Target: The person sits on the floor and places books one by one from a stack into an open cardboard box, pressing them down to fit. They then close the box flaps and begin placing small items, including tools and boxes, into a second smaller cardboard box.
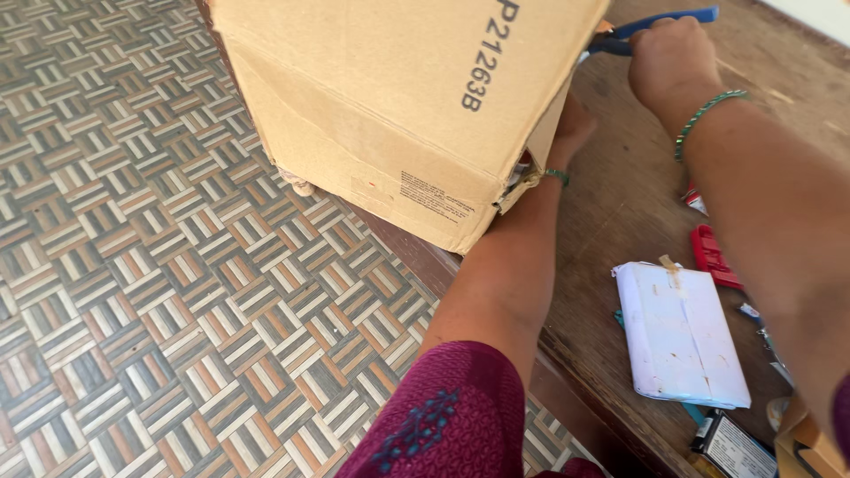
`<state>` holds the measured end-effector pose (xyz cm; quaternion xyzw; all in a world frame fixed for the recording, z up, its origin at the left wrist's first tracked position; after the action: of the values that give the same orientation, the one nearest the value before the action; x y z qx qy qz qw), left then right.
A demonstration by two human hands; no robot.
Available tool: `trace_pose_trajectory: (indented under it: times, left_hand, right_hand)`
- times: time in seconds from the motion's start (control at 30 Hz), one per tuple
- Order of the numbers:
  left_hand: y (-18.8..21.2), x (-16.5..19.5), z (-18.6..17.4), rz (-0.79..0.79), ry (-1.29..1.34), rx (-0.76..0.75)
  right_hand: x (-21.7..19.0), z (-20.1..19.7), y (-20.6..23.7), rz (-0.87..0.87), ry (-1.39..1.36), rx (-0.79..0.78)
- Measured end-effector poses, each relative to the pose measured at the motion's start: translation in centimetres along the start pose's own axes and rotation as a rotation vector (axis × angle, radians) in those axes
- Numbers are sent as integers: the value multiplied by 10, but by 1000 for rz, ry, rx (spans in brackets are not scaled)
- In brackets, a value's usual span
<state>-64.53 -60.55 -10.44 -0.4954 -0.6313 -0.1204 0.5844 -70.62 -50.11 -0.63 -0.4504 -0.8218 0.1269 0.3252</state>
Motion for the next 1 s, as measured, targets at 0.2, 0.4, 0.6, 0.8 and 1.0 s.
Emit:
trace_pose_trajectory:
  times: [0.2,0.4,0.6,0.8,1.0]
  left_hand:
    - [-4,1,4,47,-92,-67]
    - [10,15,25,291,-232,-349]
    - [24,24,45,244,-493,-542]
    - [23,30,60,278,-336,-495]
    - [33,52,59,342,-91,-451]
  right_hand:
    - [63,-44,-9,20,213,-312]
    - [149,-41,42,231,80,-127]
    - [215,11,98,500,316,-164]
    - [254,38,186,622,278,-562]
    - [249,36,232,1076,-1285,-177]
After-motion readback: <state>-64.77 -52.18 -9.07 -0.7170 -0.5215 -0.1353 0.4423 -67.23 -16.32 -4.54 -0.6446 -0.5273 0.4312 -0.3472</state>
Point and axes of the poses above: each hand's wrist, its own y-axis away from the middle knuckle, its own z-axis out of the palm, x = y × z, the point moved 3 cm from there along -y, towards the middle knuckle, and after that the axes turned 11 degrees about z, right-handed, at the moved point
